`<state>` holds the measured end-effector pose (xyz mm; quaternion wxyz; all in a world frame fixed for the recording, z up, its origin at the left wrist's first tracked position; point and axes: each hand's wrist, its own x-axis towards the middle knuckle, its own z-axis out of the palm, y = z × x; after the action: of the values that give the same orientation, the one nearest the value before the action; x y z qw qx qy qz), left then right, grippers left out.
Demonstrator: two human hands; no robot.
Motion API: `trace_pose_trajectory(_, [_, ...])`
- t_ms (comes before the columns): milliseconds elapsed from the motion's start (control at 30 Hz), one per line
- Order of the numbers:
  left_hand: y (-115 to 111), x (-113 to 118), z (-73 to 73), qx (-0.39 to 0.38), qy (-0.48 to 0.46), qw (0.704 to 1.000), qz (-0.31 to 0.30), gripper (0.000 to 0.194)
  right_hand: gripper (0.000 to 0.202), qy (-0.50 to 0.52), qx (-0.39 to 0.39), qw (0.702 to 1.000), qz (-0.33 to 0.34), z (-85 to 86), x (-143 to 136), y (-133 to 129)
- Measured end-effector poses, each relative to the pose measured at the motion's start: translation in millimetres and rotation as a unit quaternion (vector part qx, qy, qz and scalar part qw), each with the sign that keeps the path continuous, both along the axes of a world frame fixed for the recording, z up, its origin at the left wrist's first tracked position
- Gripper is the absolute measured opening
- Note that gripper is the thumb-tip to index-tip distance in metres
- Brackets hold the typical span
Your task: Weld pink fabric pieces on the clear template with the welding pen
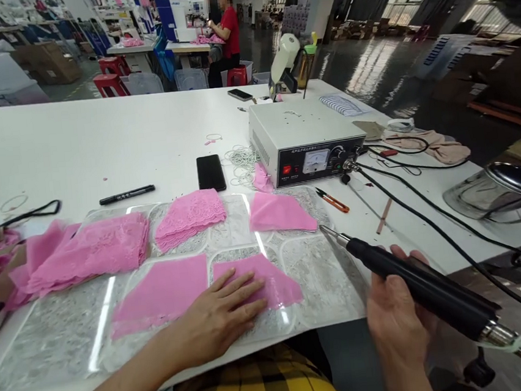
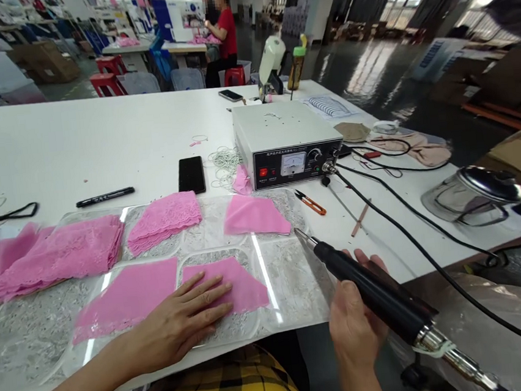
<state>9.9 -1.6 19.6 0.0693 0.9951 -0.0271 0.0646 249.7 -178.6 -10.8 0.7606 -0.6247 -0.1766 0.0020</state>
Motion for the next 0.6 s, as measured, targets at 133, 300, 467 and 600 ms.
trace_pose_trajectory(133, [3.9,-4.2,-4.7,0.021,-0.012,1.0,-0.014,0.041,0.041,0.078,0.147,0.985,-0.051,8.7,2.4,31.0])
trace_pose_trajectory(300, [4.7,-5.5,-8.2,0.028,-0.026,0.999,-0.023,0.043,0.026,0.099,0.201,0.969,-0.104,18.8,19.2,48.7])
trace_pose_trajectory(467, [4.0,-3.6,-5.7,0.006,-0.034,0.999,-0.022,0.041,0.019,0.112,0.224,0.963,-0.096,37.4,23.9,37.6])
trace_pose_trajectory(600, [3.1,-3.0,-3.6,-0.007,-0.008,1.0,-0.024,0.04,0.017,0.073,0.186,0.98,-0.008,48.5,12.9,15.2])
